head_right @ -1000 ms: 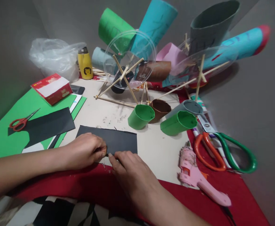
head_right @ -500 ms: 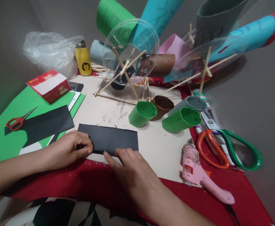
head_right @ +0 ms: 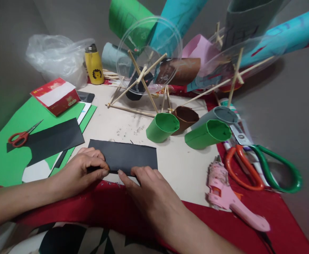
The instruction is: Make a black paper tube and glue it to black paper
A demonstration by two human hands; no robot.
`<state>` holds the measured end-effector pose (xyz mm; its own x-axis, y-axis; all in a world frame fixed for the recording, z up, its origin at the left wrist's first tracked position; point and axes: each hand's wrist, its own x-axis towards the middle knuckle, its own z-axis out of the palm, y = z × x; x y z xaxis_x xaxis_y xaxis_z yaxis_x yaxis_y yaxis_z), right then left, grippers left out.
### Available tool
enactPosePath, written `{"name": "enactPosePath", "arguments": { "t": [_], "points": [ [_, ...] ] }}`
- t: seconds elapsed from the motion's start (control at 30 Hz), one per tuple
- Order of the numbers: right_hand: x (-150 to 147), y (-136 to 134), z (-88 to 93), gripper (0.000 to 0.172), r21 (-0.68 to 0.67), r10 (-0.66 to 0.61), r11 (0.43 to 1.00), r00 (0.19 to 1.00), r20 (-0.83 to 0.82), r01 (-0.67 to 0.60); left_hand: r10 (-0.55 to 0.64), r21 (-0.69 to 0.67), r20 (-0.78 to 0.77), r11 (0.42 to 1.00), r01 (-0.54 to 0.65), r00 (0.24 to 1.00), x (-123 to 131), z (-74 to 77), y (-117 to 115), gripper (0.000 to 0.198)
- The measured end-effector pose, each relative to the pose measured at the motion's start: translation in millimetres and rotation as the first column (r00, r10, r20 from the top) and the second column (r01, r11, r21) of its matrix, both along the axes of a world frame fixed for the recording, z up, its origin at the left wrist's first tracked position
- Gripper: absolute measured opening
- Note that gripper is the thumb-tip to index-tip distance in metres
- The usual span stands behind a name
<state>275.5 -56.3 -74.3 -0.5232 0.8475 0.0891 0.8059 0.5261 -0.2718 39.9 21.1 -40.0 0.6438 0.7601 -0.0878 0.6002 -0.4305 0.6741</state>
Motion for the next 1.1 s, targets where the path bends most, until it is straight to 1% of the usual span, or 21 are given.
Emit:
{"name": "enactPosePath", "arguments": {
  "t": [0.1, 0.2, 0.37, 0.5, 0.57, 0.73, 0.83, 0.9, 1.0, 1.1],
  "points": [
    [-0.6, 0.0, -1.0, 0.049, 0.009, -0.007, 1.000, 1.000, 0.004, 0.007, 0.013, -0.001, 0.037, 1.000, -0.013, 0.999, 1.1, -1.8, -3.1, 0.019],
    [-0.6, -0.2, -2.5, 0.047, 0.033, -0.002, 0.999, 1.000, 0.009, 0.001, 0.007, 0.011, 0.039, 1.000, -0.008, 0.999, 0.8, -2.8, -4.5, 0.023],
    [-0.7, -1.3, -4.3, 0.045, 0.079, 0.020, 0.997, 1.000, 0.010, -0.020, 0.044, 0.056, -0.014, 0.997, -0.043, 0.999, 2.1, -1.6, -4.0, 0.016],
    [-1.2, -1.8, -3.2, 0.044, 0.091, 0.010, 0.996, 0.999, 0.039, -0.014, 0.054, 0.065, -0.032, 0.997, -0.052, 0.998, 0.5, 0.5, -4.1, 0.016],
    [-1.1, -2.0, -2.4, 0.046, 0.093, 0.016, 0.995, 0.999, 0.038, -0.020, 0.059, 0.050, -0.030, 0.997, -0.058, 0.998, -3.9, 1.6, -4.4, 0.017],
    [0.1, -2.4, -3.3, 0.053, 0.077, 0.034, 0.996, 0.996, 0.080, -0.040, 0.128, -0.012, -0.008, 0.992, -0.128, 0.992, -21.7, 4.1, -5.7, 0.019],
    [0.3, -1.8, -5.2, 0.055, 0.067, 0.043, 0.997, 0.994, 0.103, -0.050, 0.133, -0.038, 0.007, 0.990, -0.133, 0.991, -29.5, 4.7, -6.8, 0.020],
    [0.1, -0.8, -5.9, 0.052, 0.071, 0.046, 0.996, 0.995, 0.084, -0.052, 0.126, -0.045, 0.006, 0.991, -0.126, 0.992, -31.7, 5.1, -7.3, 0.020],
    [-0.2, 0.6, -5.9, 0.042, 0.096, 0.050, 0.994, 0.998, 0.048, -0.054, 0.133, -0.041, -0.020, 0.990, -0.133, 0.991, -31.8, 6.6, -6.9, 0.020],
    [-0.2, 0.7, -6.1, 0.036, 0.133, 0.047, 0.990, 0.998, 0.046, -0.052, 0.140, -0.035, -0.059, 0.989, -0.142, 0.988, -31.6, 9.2, -6.0, 0.021]
  ]
}}
